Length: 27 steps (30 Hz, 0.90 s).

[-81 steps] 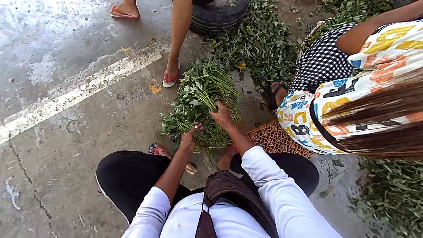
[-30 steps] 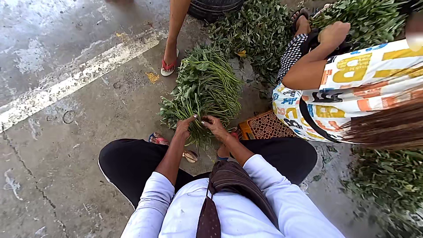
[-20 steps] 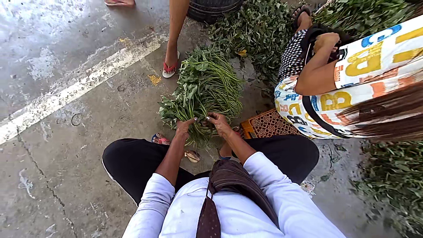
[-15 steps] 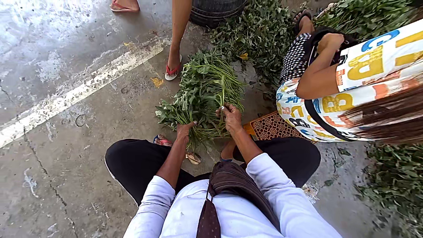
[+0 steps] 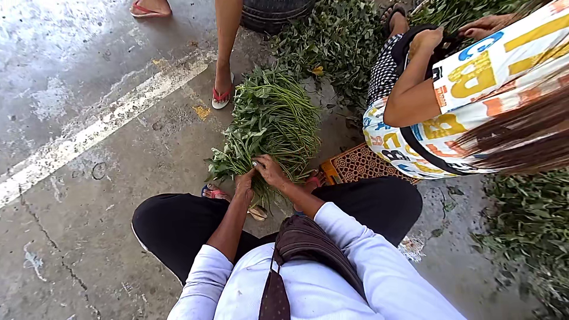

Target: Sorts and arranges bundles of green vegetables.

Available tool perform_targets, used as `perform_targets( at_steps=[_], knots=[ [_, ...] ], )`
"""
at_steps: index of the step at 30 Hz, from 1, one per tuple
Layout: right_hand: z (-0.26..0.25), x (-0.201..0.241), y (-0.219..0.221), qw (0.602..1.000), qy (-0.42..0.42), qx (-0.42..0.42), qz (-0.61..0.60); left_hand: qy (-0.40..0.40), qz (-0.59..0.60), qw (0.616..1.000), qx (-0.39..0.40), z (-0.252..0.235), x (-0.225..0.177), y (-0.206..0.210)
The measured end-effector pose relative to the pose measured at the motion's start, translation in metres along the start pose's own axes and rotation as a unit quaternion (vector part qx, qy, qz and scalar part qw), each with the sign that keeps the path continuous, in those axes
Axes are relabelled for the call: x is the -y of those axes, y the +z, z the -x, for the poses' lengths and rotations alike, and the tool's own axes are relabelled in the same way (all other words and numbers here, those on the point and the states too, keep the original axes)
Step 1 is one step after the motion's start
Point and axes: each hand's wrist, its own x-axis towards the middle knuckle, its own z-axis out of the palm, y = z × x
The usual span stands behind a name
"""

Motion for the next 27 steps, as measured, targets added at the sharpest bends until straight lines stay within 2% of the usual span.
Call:
perform_targets(
  at_steps=[3,6,9,11,14,16,19,22,27],
  knots=[
    [-0.018,-0.038,-0.009,0.988,0.031,-0.02,0.15,-0.004,0.009,1.0,0.019,-0.001,0.001,-0.008],
    [-0.037,-0.086,-0.008,0.963,0.058,0.051,0.258,0.009,0.002,0.998,0.058,-0.003,-0.002,-0.006],
    [-0.04,-0.098,-0.015,0.959,0.035,0.071,0.272,0.063,0.011,0.994,0.084,0.009,-0.022,0.003],
    [-0.038,-0.087,-0.026,0.963,0.023,0.058,0.26,0.155,0.005,0.984,0.088,0.016,-0.038,0.004],
    [-0.029,-0.065,-0.05,0.983,0.01,-0.014,0.184,0.249,-0.007,0.965,0.077,0.016,-0.054,0.001],
    [-0.026,-0.049,-0.062,0.991,0.019,-0.084,0.105,0.221,0.013,0.972,0.079,0.009,-0.053,-0.003],
    [-0.019,-0.02,-0.071,0.991,0.046,-0.12,0.036,0.109,0.036,0.99,0.081,0.005,-0.04,0.001],
    [-0.004,0.001,-0.053,0.996,0.019,-0.089,0.01,0.034,0.035,0.995,0.086,0.006,-0.026,0.004],
    [0.009,-0.002,-0.019,0.993,-0.082,-0.087,0.021,0.015,0.047,0.994,0.101,0.005,-0.019,0.004]
  ],
)
